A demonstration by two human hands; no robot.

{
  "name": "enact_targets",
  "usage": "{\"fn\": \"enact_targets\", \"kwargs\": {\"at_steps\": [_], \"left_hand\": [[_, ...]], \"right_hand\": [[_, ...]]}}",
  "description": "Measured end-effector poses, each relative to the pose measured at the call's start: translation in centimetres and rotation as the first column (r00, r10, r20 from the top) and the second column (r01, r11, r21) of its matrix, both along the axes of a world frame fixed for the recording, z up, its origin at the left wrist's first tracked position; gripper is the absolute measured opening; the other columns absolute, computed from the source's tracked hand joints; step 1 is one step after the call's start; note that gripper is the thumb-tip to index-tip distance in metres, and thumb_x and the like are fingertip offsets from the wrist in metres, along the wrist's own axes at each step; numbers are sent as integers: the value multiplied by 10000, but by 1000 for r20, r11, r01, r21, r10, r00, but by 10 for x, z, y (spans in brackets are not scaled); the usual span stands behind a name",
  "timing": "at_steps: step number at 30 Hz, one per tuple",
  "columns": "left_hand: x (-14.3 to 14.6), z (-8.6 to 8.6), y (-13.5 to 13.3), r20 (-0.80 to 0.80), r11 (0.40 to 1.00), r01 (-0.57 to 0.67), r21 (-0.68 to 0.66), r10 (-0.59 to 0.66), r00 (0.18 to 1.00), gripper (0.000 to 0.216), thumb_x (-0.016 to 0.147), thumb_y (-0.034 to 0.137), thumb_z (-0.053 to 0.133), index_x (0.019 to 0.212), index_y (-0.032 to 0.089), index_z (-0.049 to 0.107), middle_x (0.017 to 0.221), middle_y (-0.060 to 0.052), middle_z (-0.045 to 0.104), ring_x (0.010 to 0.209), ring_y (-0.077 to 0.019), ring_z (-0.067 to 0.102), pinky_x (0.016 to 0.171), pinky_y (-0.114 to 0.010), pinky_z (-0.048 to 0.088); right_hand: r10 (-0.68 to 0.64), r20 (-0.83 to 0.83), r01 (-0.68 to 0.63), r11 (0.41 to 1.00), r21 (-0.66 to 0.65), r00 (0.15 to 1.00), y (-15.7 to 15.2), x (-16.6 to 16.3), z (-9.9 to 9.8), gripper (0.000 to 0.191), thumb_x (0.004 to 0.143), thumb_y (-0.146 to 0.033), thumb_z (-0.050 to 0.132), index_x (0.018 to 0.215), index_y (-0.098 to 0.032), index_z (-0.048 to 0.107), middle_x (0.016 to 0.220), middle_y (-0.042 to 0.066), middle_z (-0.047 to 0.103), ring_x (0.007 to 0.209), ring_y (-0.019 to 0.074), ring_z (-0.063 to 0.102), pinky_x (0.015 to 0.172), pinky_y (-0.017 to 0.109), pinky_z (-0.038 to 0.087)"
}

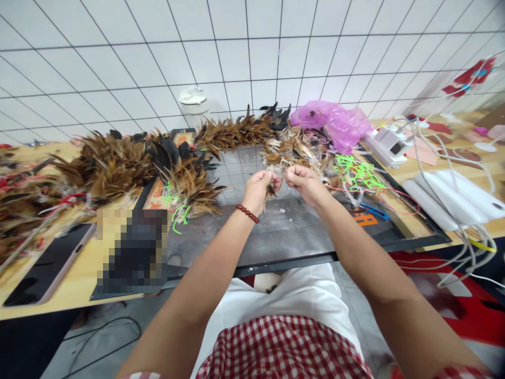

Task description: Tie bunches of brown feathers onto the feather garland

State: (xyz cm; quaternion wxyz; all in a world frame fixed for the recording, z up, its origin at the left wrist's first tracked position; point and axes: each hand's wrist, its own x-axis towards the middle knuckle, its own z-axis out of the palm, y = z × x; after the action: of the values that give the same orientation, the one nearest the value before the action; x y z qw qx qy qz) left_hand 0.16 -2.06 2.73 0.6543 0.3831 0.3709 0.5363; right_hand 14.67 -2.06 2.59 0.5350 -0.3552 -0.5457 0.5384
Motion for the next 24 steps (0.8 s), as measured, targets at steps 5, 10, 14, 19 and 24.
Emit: {"fn": "enact_targets", "kwargs": {"at_steps": [5,10,14,19,24], "left_hand": [[2,2,-6,-47,995,94,-21,-95,994,211,802,292,591,683,124,546,566,-33,594,488,-111,553,507,-238,449],[1,1,-5,-92,993,115,-28,-118,989,192,801,273,591,698,111,573,519,-15,565,439,-95,519,479,-219,418],[1,-1,-4,-101,990,143,-4,-143,985,196,792,282,605,710,105,592,511,-2,544,438,-83,505,479,-208,402],[0,-1,-6,-119,983,181,1,-180,976,220,785,312,618,696,115,579,491,22,490,426,-69,470,459,-196,377],[-2,0,-5,-85,985,170,-23,-171,981,263,797,345,610,652,142,523,454,68,360,410,-52,398,470,-187,385]], "right_hand": [[-78,71,79,997,-9,994,-3,-6,2,354,645,-481,724,676,-175,549,553,-42,453,507,79,363,520,243,315],[-122,91,120,992,31,988,-3,-6,2,357,649,-496,720,663,-182,549,573,-29,506,528,89,421,543,249,366],[-84,109,77,995,67,990,-4,-7,1,330,712,-498,672,693,-194,545,588,-17,556,551,114,498,600,278,427],[-81,170,61,991,122,982,-4,-9,-2,314,747,-489,645,716,-191,550,605,-13,566,579,119,514,639,283,434],[-239,83,236,971,39,968,3,-4,-5,329,710,-497,671,771,-180,606,583,-45,458,520,77,379,511,229,316]]}}
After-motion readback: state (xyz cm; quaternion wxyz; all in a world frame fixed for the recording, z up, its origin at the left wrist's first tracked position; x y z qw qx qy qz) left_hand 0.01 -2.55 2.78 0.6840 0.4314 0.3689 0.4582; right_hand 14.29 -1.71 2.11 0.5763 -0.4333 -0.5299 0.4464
